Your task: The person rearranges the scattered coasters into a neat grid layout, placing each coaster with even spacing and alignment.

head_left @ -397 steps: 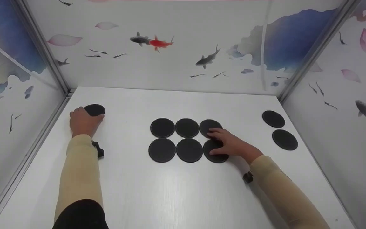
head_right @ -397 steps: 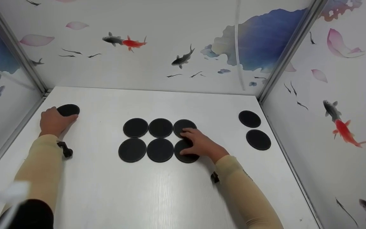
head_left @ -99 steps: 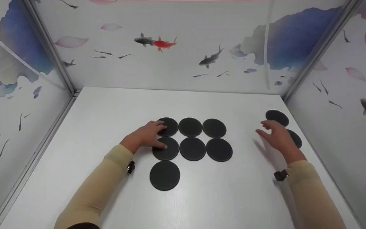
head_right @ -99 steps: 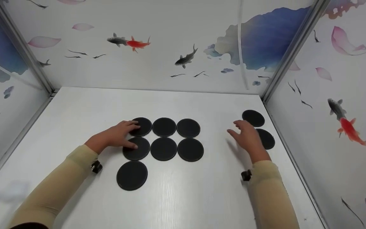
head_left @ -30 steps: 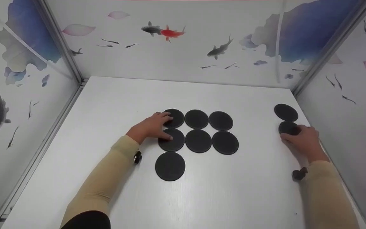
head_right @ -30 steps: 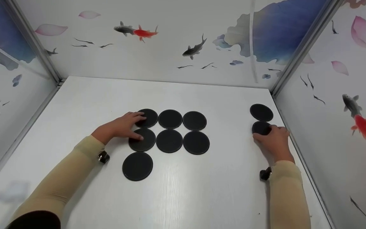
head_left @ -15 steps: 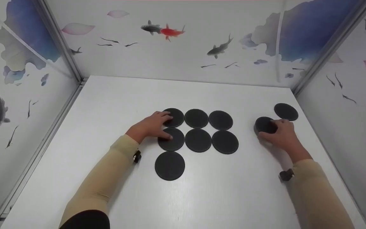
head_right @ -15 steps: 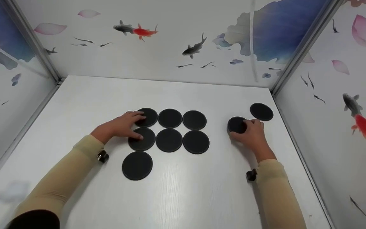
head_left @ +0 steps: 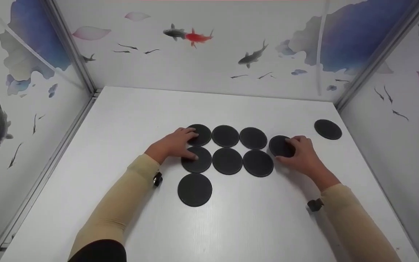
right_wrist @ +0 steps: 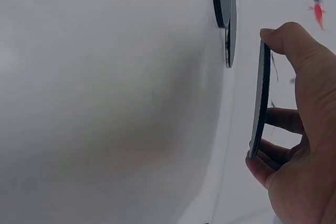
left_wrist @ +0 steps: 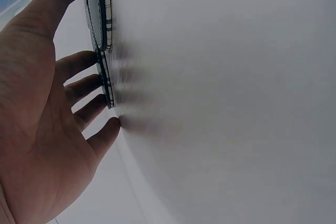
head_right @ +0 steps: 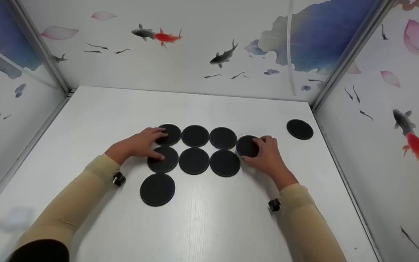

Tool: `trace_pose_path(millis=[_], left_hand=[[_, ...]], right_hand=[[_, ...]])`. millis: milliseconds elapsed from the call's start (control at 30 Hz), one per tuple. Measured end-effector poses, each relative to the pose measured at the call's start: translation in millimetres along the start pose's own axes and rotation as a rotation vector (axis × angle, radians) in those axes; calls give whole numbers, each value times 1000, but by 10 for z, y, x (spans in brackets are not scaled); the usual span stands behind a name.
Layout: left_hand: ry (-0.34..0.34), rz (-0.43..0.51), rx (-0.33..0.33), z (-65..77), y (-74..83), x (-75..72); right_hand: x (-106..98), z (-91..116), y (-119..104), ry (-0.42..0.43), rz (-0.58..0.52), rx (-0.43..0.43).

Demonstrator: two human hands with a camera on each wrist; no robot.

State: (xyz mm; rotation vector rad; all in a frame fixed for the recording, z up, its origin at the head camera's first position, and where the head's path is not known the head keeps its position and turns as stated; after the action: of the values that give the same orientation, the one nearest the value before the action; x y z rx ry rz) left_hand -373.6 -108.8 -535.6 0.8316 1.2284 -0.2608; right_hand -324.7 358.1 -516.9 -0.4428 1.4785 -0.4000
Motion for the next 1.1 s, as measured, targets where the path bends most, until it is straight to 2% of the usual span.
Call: trace_pose_path(millis=[567,1100], left_hand=[[-11,-5,-10,16,35,-36],[-15,-1,-16,29,47,-24]], right_hand=[[358,261,-616,-61,-3,-139],[587,475,-937,-101,28,-263]])
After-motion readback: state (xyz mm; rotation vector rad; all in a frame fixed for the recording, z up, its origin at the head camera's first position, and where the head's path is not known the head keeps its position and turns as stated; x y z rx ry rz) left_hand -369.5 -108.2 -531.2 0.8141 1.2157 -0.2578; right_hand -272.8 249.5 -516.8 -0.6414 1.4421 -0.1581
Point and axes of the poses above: each hand's wrist, its own z-axis away from the middle knuckle, its own x-axis out of the palm, y = z × x, the point moved 4 cm from there along -z, towards the middle knuckle, and after that the axes turned 11 degrees about x, right-handed, at the moved point
